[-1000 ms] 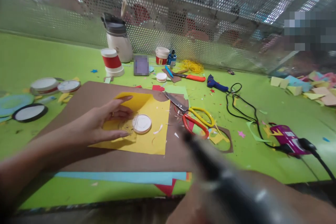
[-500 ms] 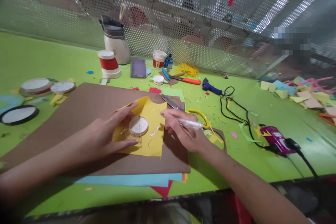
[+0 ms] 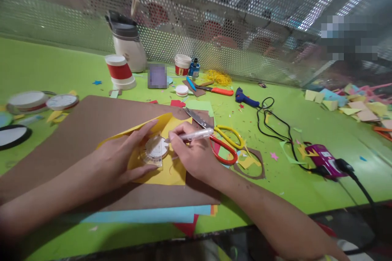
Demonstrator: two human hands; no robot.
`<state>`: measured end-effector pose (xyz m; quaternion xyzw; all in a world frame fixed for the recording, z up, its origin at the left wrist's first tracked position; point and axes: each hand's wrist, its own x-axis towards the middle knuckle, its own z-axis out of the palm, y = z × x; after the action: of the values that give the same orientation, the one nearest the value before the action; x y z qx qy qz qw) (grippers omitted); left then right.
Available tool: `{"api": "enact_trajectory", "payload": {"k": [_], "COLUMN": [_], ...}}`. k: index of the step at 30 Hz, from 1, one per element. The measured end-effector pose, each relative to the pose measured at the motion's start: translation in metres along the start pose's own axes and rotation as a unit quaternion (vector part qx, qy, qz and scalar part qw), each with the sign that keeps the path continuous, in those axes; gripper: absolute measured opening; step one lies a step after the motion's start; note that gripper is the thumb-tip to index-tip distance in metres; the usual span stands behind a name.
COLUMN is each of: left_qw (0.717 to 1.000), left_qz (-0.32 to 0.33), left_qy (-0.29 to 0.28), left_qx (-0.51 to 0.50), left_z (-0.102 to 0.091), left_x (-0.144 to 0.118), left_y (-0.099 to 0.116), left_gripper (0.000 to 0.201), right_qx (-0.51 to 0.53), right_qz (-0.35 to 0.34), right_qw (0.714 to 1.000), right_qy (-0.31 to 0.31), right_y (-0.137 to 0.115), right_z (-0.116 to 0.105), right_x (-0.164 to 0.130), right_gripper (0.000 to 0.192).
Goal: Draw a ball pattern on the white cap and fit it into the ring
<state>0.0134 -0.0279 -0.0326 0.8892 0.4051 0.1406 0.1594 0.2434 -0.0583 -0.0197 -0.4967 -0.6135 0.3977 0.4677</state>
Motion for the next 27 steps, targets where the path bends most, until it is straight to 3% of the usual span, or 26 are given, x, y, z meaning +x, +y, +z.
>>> {"api": "enact_trajectory", "payload": {"k": [5, 12, 17, 21, 27], "left_qw": [0.999, 0.997, 0.995, 0.996, 0.996], "left_qz": [0.028, 0.033, 0.065, 0.044, 0.026], "left_qy": [0.02, 0.026, 0.064, 0.045, 0.073], "left_qx": [0.026, 0.061, 0.047, 0.07, 0.05], "left_z": [0.003, 0.003, 0.006, 0.009, 0.014], "left_x": [-0.003, -0.004, -0.003, -0.003, -0.005], "left_y": [-0.002, 0.0, -0.001, 0.0, 0.002], "left_gripper": [0.091, 0.089, 0.085, 0.087, 0.083], "right_qx": [-0.034, -0.013, -0.011, -0.037, -0.055], "right_qz": [-0.047, -0.036, -0.018, -0.022, -0.028], "right_qw": [0.998, 0.999, 1.0, 0.999, 0.998], "right_qy": [-0.011, -0.02, -0.021, -0.013, -0.015], "right_y": [0.003, 0.01, 0.012, 0.011, 0.013], "right_z": [0.001, 0.002, 0.002, 0.002, 0.003], "right_x": [0.001, 0.001, 0.0, 0.0, 0.0], "right_gripper": [0.016, 0.02, 0.016, 0.016, 0.017]}}
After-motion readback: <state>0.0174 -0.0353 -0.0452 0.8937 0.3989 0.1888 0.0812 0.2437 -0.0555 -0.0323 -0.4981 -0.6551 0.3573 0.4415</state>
